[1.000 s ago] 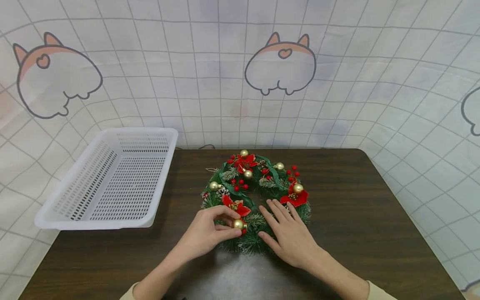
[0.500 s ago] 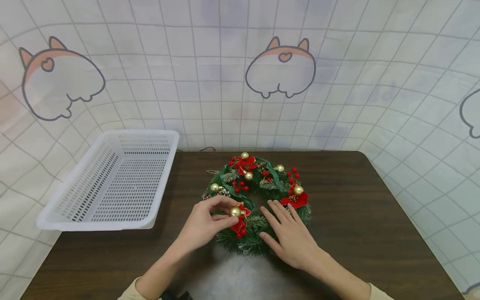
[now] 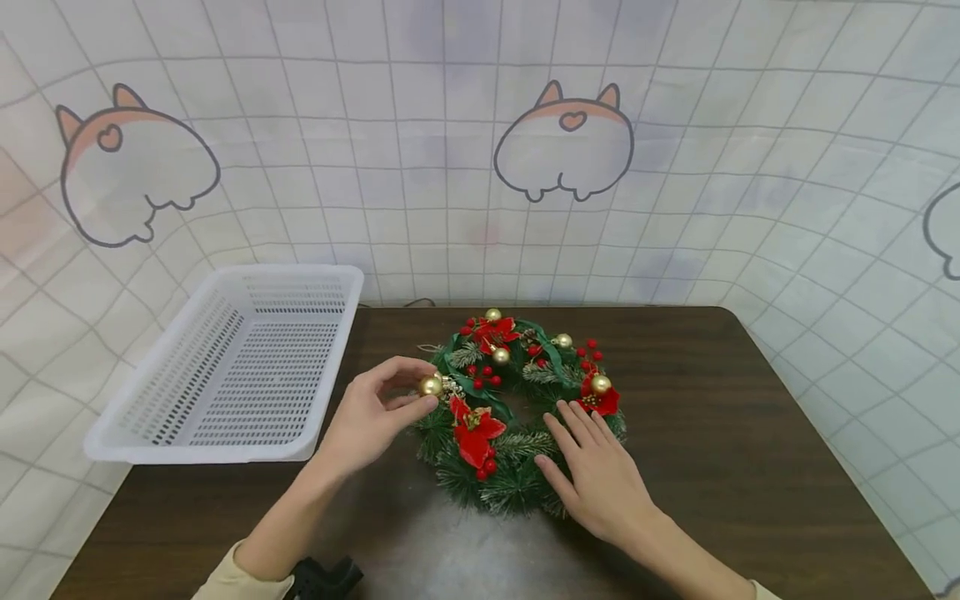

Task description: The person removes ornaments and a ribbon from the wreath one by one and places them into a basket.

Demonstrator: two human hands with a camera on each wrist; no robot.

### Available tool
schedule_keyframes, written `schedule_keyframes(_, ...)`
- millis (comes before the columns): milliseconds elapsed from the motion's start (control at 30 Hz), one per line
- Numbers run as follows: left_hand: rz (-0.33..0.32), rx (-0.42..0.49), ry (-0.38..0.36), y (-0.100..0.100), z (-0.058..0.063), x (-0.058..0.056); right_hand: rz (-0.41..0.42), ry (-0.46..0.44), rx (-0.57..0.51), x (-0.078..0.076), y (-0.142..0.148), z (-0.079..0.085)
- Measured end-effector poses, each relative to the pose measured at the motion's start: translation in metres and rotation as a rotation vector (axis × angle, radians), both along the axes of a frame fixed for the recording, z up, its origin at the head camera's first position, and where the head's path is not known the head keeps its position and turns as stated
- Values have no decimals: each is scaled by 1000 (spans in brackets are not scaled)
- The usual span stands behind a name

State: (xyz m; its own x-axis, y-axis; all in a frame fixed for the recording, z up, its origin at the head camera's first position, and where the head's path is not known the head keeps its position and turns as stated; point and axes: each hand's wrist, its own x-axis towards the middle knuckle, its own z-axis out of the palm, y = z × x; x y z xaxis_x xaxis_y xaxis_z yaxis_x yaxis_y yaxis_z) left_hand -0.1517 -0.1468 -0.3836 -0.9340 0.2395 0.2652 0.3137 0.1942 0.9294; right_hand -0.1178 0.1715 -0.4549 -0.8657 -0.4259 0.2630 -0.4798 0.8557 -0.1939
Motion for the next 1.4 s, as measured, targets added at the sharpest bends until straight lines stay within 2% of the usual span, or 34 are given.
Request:
schedule_keyframes(167, 15, 31, 28, -14, 10, -6, 11, -5, -15, 0, 3, 0)
schedule_keyframes(433, 50, 12, 18, -35, 22, -14, 40, 20, -6, 0, 4, -2)
schedule_keyframes(633, 104, -77, 6, -46, 33, -17, 70, 27, -20, 0, 3, -2)
schedule_keyframes(833, 137, -126, 16, -55, 41, -19, 78, 19, 28, 0, 3, -2)
schedule_keyframes(967, 164, -165, -5, -66, 46, -23, 77, 25, 42, -2, 4, -3)
schedule_keyframes(1167, 181, -181, -26, -88, 47, -29, 64, 20, 42, 0, 5, -8)
schedule_keyframes(1400, 175, -185, -20, -111, 49, -43, 66, 22, 38, 0, 5, -8)
